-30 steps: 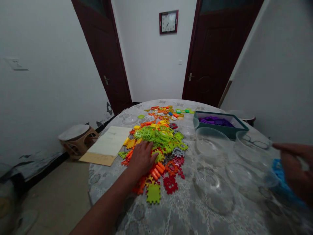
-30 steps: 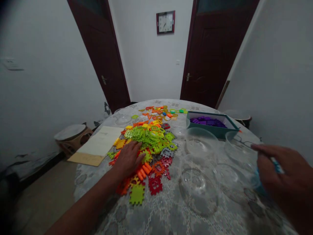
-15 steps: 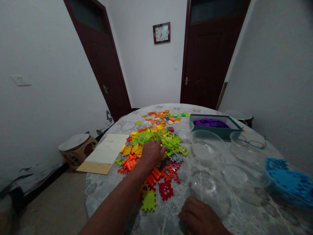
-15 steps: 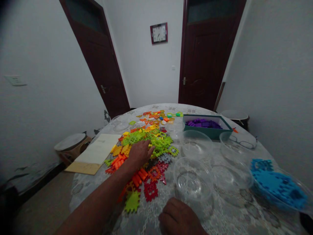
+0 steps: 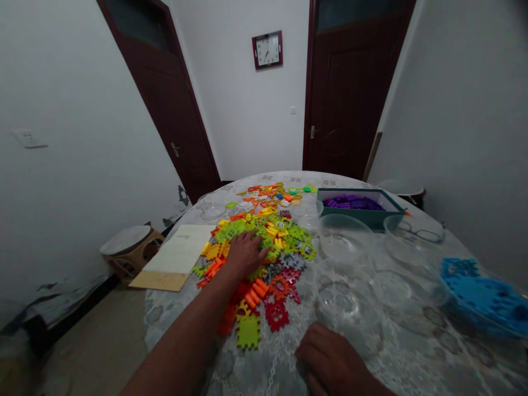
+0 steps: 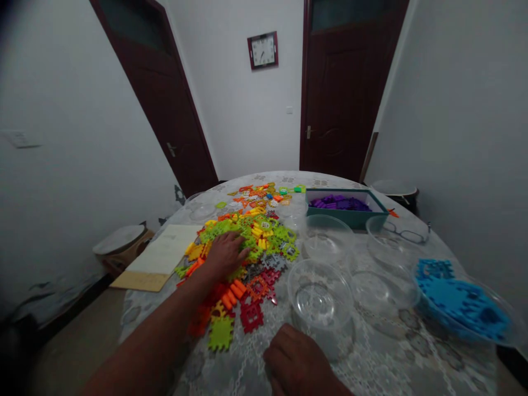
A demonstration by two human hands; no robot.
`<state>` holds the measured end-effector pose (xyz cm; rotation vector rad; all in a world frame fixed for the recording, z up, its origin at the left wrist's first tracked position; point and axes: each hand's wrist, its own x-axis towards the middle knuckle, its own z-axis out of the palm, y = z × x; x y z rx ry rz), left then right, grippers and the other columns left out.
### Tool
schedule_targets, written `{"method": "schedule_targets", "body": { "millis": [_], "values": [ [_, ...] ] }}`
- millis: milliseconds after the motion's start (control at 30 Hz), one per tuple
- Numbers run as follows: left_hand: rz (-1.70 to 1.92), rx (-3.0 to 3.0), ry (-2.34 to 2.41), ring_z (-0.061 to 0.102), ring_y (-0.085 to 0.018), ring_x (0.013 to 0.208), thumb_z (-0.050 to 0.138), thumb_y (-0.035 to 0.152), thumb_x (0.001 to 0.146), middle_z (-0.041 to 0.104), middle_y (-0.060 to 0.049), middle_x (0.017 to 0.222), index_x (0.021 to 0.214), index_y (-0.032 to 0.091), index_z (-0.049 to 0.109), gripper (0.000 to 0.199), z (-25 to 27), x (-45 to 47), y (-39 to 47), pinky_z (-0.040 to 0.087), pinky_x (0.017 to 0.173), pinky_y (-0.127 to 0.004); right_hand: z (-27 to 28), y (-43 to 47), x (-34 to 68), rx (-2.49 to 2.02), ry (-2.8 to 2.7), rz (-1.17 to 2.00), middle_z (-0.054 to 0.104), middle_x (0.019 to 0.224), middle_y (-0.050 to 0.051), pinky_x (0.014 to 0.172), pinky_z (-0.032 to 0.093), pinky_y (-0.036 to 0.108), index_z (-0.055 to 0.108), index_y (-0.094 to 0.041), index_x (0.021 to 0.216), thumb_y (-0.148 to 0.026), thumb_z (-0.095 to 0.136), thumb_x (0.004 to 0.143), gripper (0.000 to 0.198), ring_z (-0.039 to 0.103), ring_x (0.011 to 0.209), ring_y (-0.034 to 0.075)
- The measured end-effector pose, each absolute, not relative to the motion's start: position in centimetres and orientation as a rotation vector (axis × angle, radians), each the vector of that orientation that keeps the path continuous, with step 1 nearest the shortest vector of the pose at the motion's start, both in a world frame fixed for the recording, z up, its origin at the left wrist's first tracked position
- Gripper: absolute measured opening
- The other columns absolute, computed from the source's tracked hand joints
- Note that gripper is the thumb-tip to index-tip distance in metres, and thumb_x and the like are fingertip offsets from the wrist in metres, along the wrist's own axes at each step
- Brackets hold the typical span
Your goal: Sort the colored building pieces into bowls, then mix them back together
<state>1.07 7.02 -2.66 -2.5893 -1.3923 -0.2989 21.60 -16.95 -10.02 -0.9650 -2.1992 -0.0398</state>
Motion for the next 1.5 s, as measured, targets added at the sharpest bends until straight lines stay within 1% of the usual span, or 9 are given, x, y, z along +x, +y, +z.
{"method": "schedule_targets", "body": {
  "millis": [133,300,400,567,733,867,1133,1300,1500],
  "values": [
    [-0.3,-2.547,-1.455,0.061,-0.031,0.12,0.054,0.048,0.105,0.07,-0.015,0.125,0.119,0.019,0.071,0.036,-2.5,-1.1,6.1,0.044,0.106,-0.046,-10.0,-17.3,21.4,-0.977,-2.206,0.032,0.066,0.084,0.005,0.064,0.04,0.03,0.059,-0.021,0.092,-0.007,0.053,0.077,0.022,0.056,0.075,0.02],
    [-0.481,-2.515,-1.463,0.063,-0.03,0.114,0.052,0.048,0.106,0.069,-0.016,0.119,0.114,0.016,0.068,0.037,-3.2,-2.9,3.8,0.046,0.106,-0.047,-9.7,-17.8,21.4,-1.052,-2.258,0.117,0.066,0.087,0.006,0.066,0.041,0.031,0.057,-0.022,0.089,-0.007,0.053,0.078,0.019,0.057,0.077,0.02],
    [-0.616,-2.534,-1.421,0.06,-0.032,0.126,0.058,0.048,0.104,0.068,-0.016,0.13,0.123,0.018,0.066,0.036,-4.2,-3.2,1.9,0.043,0.114,-0.053,-9.6,-18.0,21.5,-1.081,-2.259,0.162,0.066,0.089,0.006,0.069,0.041,0.032,0.058,-0.021,0.091,-0.007,0.052,0.079,0.018,0.057,0.08,0.021],
    [-0.595,-2.604,-1.414,0.043,-0.037,0.151,0.063,0.05,0.101,0.058,-0.013,0.154,0.145,0.023,0.059,0.052,-5.7,-2.0,-1.4,0.032,0.125,-0.062,-9.9,-18.2,21.4,-1.125,-2.261,0.226,0.064,0.09,0.006,0.071,0.04,0.032,0.057,-0.02,0.088,-0.008,0.052,0.083,0.015,0.055,0.082,0.02],
    [-0.507,-2.73,-1.365,0.039,-0.038,0.153,0.057,0.059,0.102,0.048,-0.007,0.166,0.159,0.032,0.047,0.064,-5.8,0.3,-2.4,0.025,0.128,-0.067,-10.2,-18.1,21.2,-1.12,-2.27,0.232,0.063,0.089,0.006,0.071,0.038,0.032,0.056,-0.021,0.087,-0.009,0.054,0.083,0.013,0.055,0.082,0.02],
    [-0.414,-2.805,-1.321,0.035,-0.043,0.155,0.051,0.066,0.102,0.043,-0.007,0.17,0.163,0.043,0.041,0.066,-5.4,2.7,-1.2,0.026,0.124,-0.072,-10.0,-18.1,21.4,-1.102,-2.261,0.195,0.063,0.088,0.006,0.071,0.039,0.033,0.056,-0.021,0.089,-0.009,0.053,0.084,0.013,0.055,0.081,0.021],
    [-0.342,-2.754,-1.369,0.04,-0.04,0.153,0.051,0.062,0.104,0.05,-0.011,0.163,0.155,0.044,0.055,0.055,-4.2,3.9,0.9,0.025,0.123,-0.071,-8.1,-18.5,22.6,-1.02,-2.152,0.024,0.069,0.095,0.007,0.073,0.047,0.032,0.061,-0.02,0.109,-0.004,0.05,0.082,0.033,0.061,0.083,0.021],
    [-0.314,-2.805,-1.234,0.037,-0.039,0.155,0.054,0.054,0.105,0.049,-0.008,0.164,0.149,0.046,0.062,0.045,-4.2,0.7,-0.4,0.03,0.122,-0.066,-7.1,-17.9,22.4,-0.945,-2.086,-0.056,0.07,0.089,0.006,0.067,0.049,0.031,0.062,-0.02,0.107,-0.011,0.051,0.082,0.029,0.062,0.076,0.02],
    [-0.305,-2.831,-1.013,0.043,-0.043,0.15,0.058,0.054,0.102,0.048,-0.013,0.165,0.152,0.045,0.06,0.051,-7.0,0.6,0.3,0.036,0.118,-0.066,-3.8,-17.9,24.4,-0.939,-1.855,-0.231,0.073,0.091,0.007,0.066,0.054,0.03,0.063,-0.02,0.112,-0.012,0.05,0.087,0.029,0.066,0.075,0.019]
  ]
}}
